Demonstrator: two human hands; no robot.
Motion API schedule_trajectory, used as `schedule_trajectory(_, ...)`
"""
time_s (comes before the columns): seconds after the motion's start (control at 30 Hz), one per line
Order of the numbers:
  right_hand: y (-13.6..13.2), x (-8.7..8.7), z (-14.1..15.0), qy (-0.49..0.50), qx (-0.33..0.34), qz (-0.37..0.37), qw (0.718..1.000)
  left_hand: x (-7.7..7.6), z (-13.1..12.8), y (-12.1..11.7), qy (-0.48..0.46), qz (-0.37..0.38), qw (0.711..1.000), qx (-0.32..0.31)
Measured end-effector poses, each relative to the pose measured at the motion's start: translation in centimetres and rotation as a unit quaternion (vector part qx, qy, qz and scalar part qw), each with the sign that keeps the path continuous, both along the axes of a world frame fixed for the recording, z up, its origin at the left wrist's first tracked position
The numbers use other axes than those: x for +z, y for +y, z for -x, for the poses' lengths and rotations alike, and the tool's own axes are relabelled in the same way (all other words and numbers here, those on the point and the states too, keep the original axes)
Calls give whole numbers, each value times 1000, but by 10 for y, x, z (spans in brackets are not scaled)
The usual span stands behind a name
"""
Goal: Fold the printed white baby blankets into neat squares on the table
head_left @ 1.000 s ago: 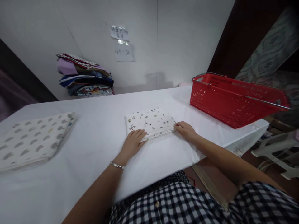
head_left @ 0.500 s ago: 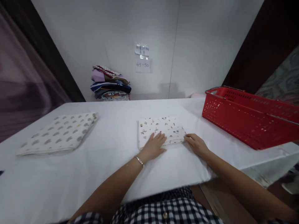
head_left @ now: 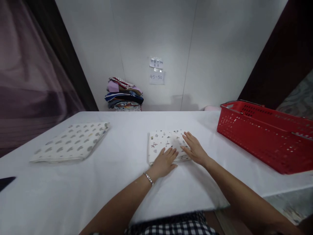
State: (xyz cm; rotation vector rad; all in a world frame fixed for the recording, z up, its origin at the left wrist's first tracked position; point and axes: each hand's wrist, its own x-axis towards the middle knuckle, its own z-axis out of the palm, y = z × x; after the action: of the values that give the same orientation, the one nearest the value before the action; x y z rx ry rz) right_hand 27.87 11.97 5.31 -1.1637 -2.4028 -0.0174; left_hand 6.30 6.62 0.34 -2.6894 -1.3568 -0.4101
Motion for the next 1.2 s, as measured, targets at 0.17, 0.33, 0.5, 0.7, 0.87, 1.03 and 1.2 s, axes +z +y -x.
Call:
schedule_trajectory(0.17,26,-27,-2,-130,-110,160,972,-1,-1,-5,-14,12,1000,-3)
schedule_trajectory(0.33,27,-32,-4,-142,-116,170,968,19,-2,2,-56,80,995,-6)
schedule_trajectory(0.5,26,-34,-6,-128,-112,170,971,39,19,33,-98,108,972,185)
schedule_trajectory(0.7,38,-25,-1,-115,-97,189,970,13,45,44,-103,152,947,264)
schedule_trajectory(0.87,70,-10,19,-92,-104,92,986,8,44,43,-101,157,945,267)
schedule_trajectory(1.03,94,-32,18,-110,-122,136,977,10,43,43,-104,158,945,265)
schedule_trajectory(1.2,100,-48,10,-99,-114,120,981,8,42,42,-113,153,945,267)
